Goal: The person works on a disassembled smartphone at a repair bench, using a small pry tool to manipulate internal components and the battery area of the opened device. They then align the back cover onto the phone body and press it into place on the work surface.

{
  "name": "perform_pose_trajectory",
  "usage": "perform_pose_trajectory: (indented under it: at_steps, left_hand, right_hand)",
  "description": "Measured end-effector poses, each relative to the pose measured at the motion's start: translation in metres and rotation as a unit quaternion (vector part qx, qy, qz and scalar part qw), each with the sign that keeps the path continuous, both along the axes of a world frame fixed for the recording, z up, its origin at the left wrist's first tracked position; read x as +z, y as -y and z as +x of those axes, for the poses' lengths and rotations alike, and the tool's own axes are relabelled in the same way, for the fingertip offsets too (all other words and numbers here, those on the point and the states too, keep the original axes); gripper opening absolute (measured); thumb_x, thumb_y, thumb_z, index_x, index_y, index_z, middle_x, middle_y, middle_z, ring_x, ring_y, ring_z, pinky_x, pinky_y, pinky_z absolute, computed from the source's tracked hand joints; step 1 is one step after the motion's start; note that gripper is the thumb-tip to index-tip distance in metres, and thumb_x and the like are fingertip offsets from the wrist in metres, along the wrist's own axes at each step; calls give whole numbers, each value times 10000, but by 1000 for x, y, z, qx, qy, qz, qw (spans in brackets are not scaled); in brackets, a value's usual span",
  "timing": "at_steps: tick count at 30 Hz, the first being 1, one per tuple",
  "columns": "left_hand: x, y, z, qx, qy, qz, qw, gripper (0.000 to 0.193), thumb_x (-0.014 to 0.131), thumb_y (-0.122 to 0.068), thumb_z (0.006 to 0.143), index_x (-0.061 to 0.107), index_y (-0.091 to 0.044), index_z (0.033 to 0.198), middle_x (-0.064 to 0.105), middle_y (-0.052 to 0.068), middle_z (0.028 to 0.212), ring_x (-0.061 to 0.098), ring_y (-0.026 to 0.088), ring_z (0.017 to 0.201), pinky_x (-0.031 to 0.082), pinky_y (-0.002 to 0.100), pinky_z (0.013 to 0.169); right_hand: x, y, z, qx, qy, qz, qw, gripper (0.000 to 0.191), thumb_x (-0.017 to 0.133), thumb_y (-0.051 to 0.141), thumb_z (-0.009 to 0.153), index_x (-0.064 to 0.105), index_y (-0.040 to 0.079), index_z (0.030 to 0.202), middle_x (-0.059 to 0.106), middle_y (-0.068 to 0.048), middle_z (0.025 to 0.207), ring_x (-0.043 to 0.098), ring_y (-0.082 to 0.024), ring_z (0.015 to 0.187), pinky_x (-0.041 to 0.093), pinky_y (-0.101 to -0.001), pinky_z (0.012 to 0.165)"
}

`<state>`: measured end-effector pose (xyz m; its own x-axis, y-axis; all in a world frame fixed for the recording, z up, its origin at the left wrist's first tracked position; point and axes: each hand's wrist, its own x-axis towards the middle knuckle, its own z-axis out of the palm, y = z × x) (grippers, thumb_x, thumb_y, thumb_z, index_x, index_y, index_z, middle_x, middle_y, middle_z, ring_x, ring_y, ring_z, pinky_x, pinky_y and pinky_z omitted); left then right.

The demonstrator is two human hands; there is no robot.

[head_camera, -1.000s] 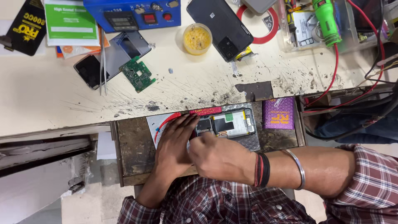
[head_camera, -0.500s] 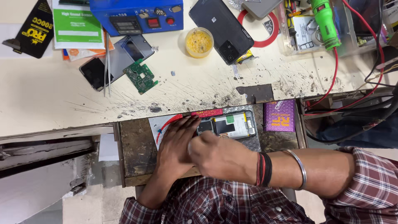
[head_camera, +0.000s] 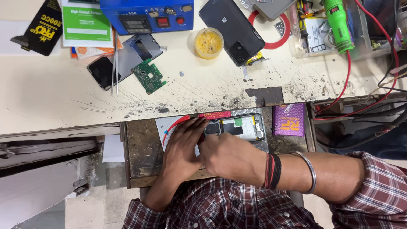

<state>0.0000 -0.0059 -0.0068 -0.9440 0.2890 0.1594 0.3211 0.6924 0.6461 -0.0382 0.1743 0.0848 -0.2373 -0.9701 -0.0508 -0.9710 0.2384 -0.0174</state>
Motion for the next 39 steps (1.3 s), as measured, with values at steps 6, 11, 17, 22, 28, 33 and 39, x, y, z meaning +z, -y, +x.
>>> perform_pose_trajectory:
  at_steps: [6,11,17,22,28,33,39]
  left_hand:
    - [1,-1,0,10,-25,22,999,730,795,-119,725,572,-57,1417,607,116,1452,521,296,1408,392,436,1199]
    - [0,0,1,10,-20,24,999,731,790,-135,703,584,-40,1398,619,140,1420,523,333,1367,386,473,1163]
    - [-9,5,3,5,-40,36,999,735,802,-176,717,580,-47,1405,624,137,1420,527,336,1377,395,471,1179]
    - [-17,6,5,10,-30,33,999,753,825,-210,740,567,-59,1432,625,130,1427,522,321,1393,389,460,1198]
    - [-18,6,5,8,-4,19,1000,792,855,-278,748,542,-58,1441,610,132,1432,500,312,1400,348,473,1207]
    - [-17,6,6,6,26,20,999,840,857,-274,714,531,-82,1464,598,113,1461,479,305,1426,344,458,1219]
    - [-17,6,5,12,13,14,1000,852,858,-309,737,505,-87,1480,590,120,1475,468,308,1443,330,467,1231]
  right_hand:
    - [3,0,0,-93,26,65,993,152,635,204,840,655,53,831,621,-84,747,612,-223,687,531,-350,525]
    - [5,3,-3,-66,1,54,996,130,620,182,801,651,61,839,632,-89,820,634,-225,762,539,-344,534]
    - [7,4,-9,-51,25,0,998,136,616,169,756,655,72,844,631,-92,829,636,-235,783,544,-353,543]
    - [8,8,-13,-52,34,109,992,130,620,162,813,648,64,893,629,-89,824,672,-233,760,554,-351,550]
    - [12,12,-15,-75,31,137,987,148,633,165,813,648,64,920,625,-80,828,699,-222,704,571,-345,534]
    - [16,11,-14,-58,18,100,993,320,643,128,720,677,94,1037,636,-81,934,695,-220,737,569,-326,508]
    - [19,6,-16,-42,57,81,994,295,659,136,747,698,128,1039,613,-53,964,673,-210,860,574,-346,574]
